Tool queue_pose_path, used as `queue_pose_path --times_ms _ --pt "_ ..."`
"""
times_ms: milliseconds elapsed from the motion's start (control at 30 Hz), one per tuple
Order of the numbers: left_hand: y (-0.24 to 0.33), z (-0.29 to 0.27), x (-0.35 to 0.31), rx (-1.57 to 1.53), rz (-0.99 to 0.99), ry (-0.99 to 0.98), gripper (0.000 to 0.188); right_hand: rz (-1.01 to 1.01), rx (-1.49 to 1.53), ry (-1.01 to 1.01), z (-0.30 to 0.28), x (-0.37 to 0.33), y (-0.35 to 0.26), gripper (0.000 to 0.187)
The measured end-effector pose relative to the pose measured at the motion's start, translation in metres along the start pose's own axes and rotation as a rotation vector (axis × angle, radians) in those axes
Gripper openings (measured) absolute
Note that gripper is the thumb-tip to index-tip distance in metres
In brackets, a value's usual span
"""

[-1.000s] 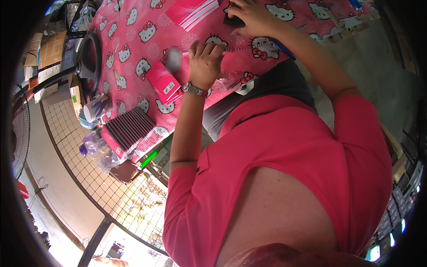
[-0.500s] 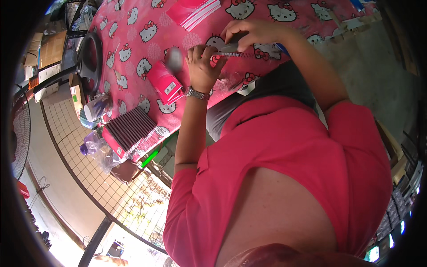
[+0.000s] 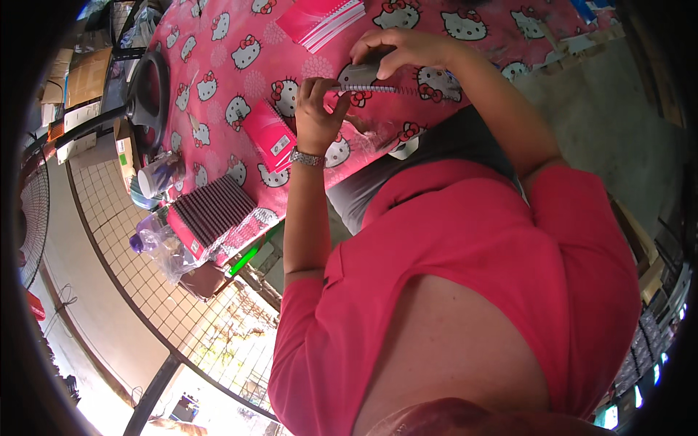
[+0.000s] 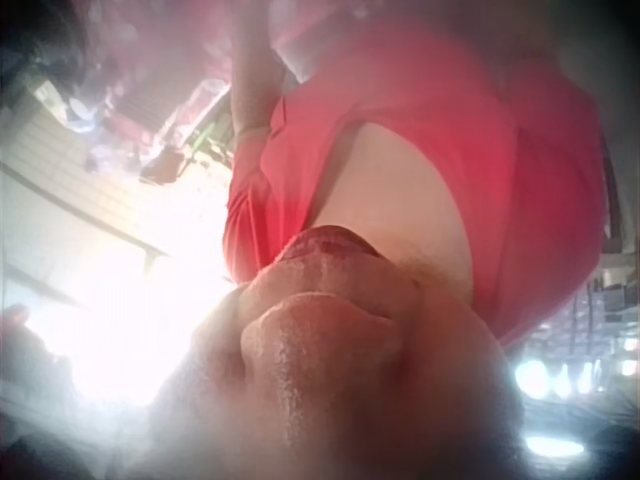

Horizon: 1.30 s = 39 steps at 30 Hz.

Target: The person aligns the spiral bindings of small pink notebooks and stacks them on a table with a pink tablecloth.

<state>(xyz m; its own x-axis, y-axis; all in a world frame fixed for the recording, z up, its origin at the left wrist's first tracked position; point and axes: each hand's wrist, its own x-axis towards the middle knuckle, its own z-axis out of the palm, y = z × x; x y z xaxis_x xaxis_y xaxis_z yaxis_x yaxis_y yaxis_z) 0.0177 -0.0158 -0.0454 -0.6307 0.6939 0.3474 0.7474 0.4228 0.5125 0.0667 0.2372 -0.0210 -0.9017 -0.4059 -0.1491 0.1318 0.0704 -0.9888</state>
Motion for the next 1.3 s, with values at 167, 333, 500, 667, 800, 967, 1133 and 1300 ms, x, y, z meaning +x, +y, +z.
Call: queue_pose_path --times_ms 167,333,500,667,800,967,1133,1300 --pt "-0.001 -0.004 0.003 -0.148 -0.088 -0.065 0.026 0.027 0.018 -0.093 0.003 0.009 0.0 0.049" --pt "-0.002 -0.006 0.006 -0.197 -0.116 -0.096 0.027 -0.001 0.02 -0.094 0.004 0.016 0.005 0.049" --pt "-0.004 -0.007 0.006 -0.22 -0.095 -0.078 0.027 -0.08 0.359 -0.263 0.006 0.011 -0.008 0.047" --pt "-0.008 -0.005 0.008 -0.23 -0.107 -0.073 0.024 0.063 -1.029 0.48 -0.004 0.011 0.007 0.051" --pt "-0.012 0.002 -0.002 -0.362 -0.266 0.063 0.021 -0.654 -1.394 0.934 -0.027 -0.009 0.012 0.019" --pt "-0.016 0.016 -0.023 -0.283 -0.337 0.217 0.013 -0.223 -0.953 0.922 -0.013 -0.082 0.056 0.058" --pt "-0.01 0.027 -0.031 -0.305 -0.264 0.285 0.014 0.103 -1.345 0.773 0.047 -0.13 0.071 0.058" --pt "-0.011 0.023 -0.025 -0.102 -0.185 0.265 0.016 0.039 -0.686 0.727 0.067 -0.118 0.047 0.053"
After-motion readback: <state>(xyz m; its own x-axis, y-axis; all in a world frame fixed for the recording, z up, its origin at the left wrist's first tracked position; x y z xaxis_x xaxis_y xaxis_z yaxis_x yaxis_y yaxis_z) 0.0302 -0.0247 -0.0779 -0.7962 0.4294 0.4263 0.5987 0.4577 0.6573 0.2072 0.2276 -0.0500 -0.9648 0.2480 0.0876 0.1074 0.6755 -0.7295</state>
